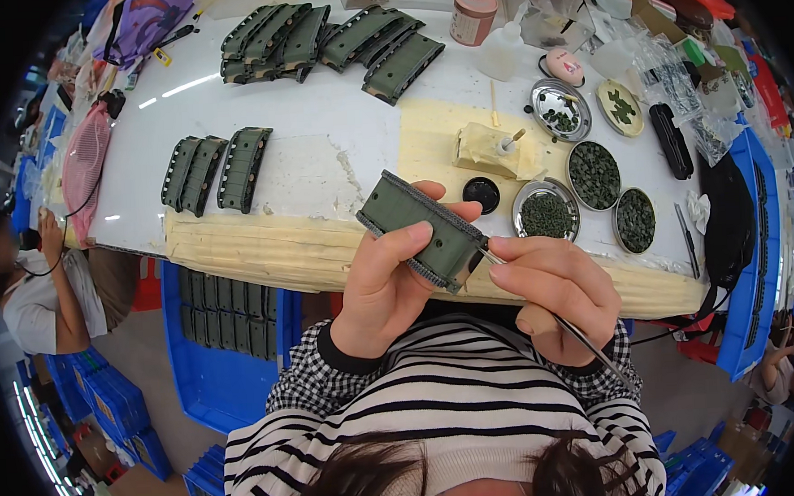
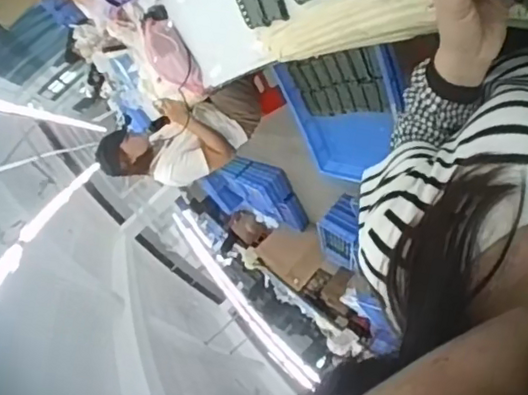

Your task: Assembling and detailing toy tank models by applying small components with tweezers and a brush.

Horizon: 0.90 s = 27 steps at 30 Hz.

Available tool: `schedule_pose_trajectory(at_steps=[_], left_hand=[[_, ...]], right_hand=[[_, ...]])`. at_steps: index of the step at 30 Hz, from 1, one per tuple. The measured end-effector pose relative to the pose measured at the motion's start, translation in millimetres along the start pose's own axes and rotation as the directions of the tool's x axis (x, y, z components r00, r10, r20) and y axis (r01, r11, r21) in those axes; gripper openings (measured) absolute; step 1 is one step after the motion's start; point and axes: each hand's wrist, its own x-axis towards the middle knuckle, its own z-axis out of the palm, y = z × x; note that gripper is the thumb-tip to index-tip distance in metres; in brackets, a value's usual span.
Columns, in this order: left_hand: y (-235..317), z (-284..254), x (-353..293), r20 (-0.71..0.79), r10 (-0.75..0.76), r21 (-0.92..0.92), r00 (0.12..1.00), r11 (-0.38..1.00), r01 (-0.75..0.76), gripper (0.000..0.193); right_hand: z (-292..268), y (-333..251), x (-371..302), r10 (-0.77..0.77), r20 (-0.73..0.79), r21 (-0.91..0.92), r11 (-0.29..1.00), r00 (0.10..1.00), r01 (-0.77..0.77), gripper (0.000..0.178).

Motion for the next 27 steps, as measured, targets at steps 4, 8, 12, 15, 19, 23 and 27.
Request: schedule_pose_trajectory(at_steps=[4, 8, 12, 15, 19, 23, 27], left_hand=[[-3.4, 1.5, 0.4, -0.002, 0.013, -0.007, 1.000, 1.000, -0.013, 0.042], [-4.7, 0.8, 0.8, 0.004, 0.006, -0.025, 1.000, 1.000, -0.006, 0.041], [-5.0, 1.5, 0.7, 0.003, 0.008, -0.033, 1.000, 0.999, -0.008, 0.040], [-5.0, 0.2, 0.7, 0.016, 0.005, -0.046, 1.000, 0.999, -0.005, 0.040], [-4.9, 0.7, 0.8, 0.015, 0.010, -0.041, 1.000, 0.999, -0.009, 0.040], [-4.4, 6.0, 1.5, -0.044, 0.015, -0.074, 0.999, 0.997, -0.018, 0.041], [-2.8, 4.0, 2.3, -0.027, -0.025, -0.098, 0.999, 0.995, 0.022, 0.042]], right_hand=[[-0.7, -1.6, -2.8, 0.028, -0.001, 0.005, 1.000, 1.000, -0.028, 0.041], [1.2, -0.9, -4.3, 0.013, -0.022, 0.001, 1.000, 1.000, -0.013, 0.042], [0.5, -0.4, -4.4, 0.013, -0.010, -0.011, 1.000, 1.000, -0.013, 0.042], [0.4, -0.9, -3.8, 0.023, -0.008, -0.006, 1.000, 1.000, -0.023, 0.041], [0.3, -1.3, -2.6, 0.032, -0.012, 0.012, 0.999, 0.999, -0.032, 0.039], [-0.4, 2.8, -0.2, 0.002, 0.003, 0.019, 1.000, 1.000, -0.002, 0.040], [-3.4, 3.6, 3.8, -0.014, 0.019, 0.018, 1.000, 1.000, 0.014, 0.038]])
